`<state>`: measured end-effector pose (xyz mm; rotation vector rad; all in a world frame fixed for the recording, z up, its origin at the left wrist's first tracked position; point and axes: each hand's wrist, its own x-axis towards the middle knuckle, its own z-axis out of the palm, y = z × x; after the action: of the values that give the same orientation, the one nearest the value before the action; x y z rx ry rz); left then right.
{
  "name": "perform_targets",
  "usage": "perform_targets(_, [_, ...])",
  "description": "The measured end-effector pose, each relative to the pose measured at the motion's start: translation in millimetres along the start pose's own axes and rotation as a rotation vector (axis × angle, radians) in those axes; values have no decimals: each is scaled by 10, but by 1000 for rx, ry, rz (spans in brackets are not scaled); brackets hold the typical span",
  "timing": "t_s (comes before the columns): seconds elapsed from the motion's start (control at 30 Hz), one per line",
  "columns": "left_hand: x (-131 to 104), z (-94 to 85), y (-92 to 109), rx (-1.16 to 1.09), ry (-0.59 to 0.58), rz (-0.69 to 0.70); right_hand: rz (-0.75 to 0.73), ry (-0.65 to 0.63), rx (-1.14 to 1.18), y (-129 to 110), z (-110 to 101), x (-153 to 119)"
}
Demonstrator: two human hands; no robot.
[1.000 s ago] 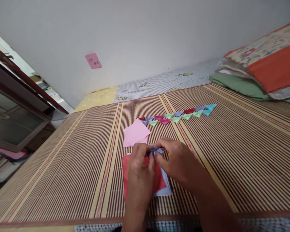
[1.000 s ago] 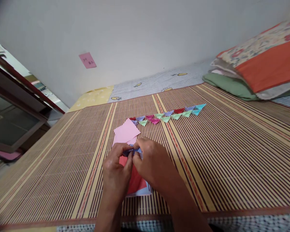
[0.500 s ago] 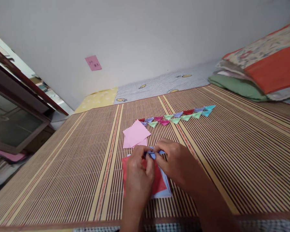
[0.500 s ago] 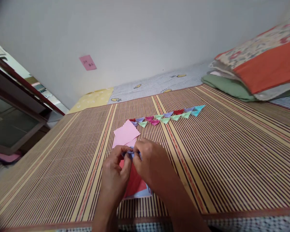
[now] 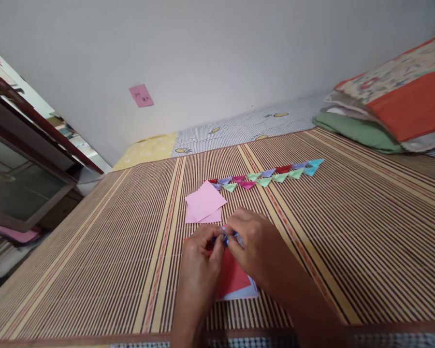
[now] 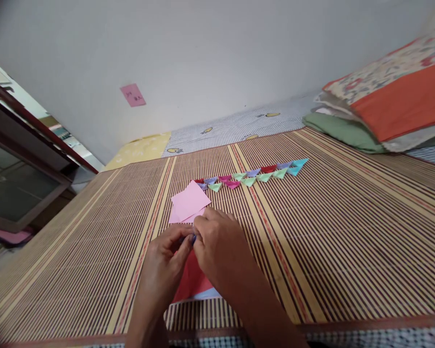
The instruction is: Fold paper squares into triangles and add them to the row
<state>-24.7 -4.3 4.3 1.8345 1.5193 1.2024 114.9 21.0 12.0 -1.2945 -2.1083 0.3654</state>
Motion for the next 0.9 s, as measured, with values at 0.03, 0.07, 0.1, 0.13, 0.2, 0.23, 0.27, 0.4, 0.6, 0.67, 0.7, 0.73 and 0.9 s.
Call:
perform_targets(0.03, [2, -17, -9, -23, -16, -8, 0, -3, 0, -8, 6, 3])
perform_targets(0.07, [4, -29, -19, -46, -29, -13, 5, -4, -1, -15, 11, 5])
perform_targets(0.1, [4, -37, -27, -65, -33, -11, 9, -5, 0, -18, 14, 7])
perform_targets(0.13, [3, -41, -32, -74, -32, -1, 14, 0, 4, -18, 16, 8])
perform_targets(0.2, [2, -39, -31, -74, -32, 27, 22, 14, 23, -10, 13, 8])
perform_targets(0.23, [2, -33, -26, -72, -33, 37, 23, 24, 37, -4, 9, 8])
perform_targets(0.27, [3, -25, -18, -70, -34, 44, 24, 33, 54, 3, 5, 7])
perform_targets(0.4, [8, 33, 19, -16, 22, 36, 21, 48, 96, 23, -11, 5])
perform_targets(0.6, [-6, 104, 32, 94, 109, 66, 26, 33, 106, 27, -13, 10])
perform_targets(0.67, [-12, 115, 22, 110, 126, 82, 33, 29, 102, 28, -13, 9])
perform_targets(0.7, [-13, 120, 16, 114, 139, 91, 37, 28, 96, 29, -12, 7])
perform_targets(0.73, [-13, 125, 10, 116, 154, 103, 39, 25, 91, 30, -11, 6])
perform_targets(0.9, [-3, 143, -3, 119, 198, 142, 48, 29, 58, 35, -2, -1])
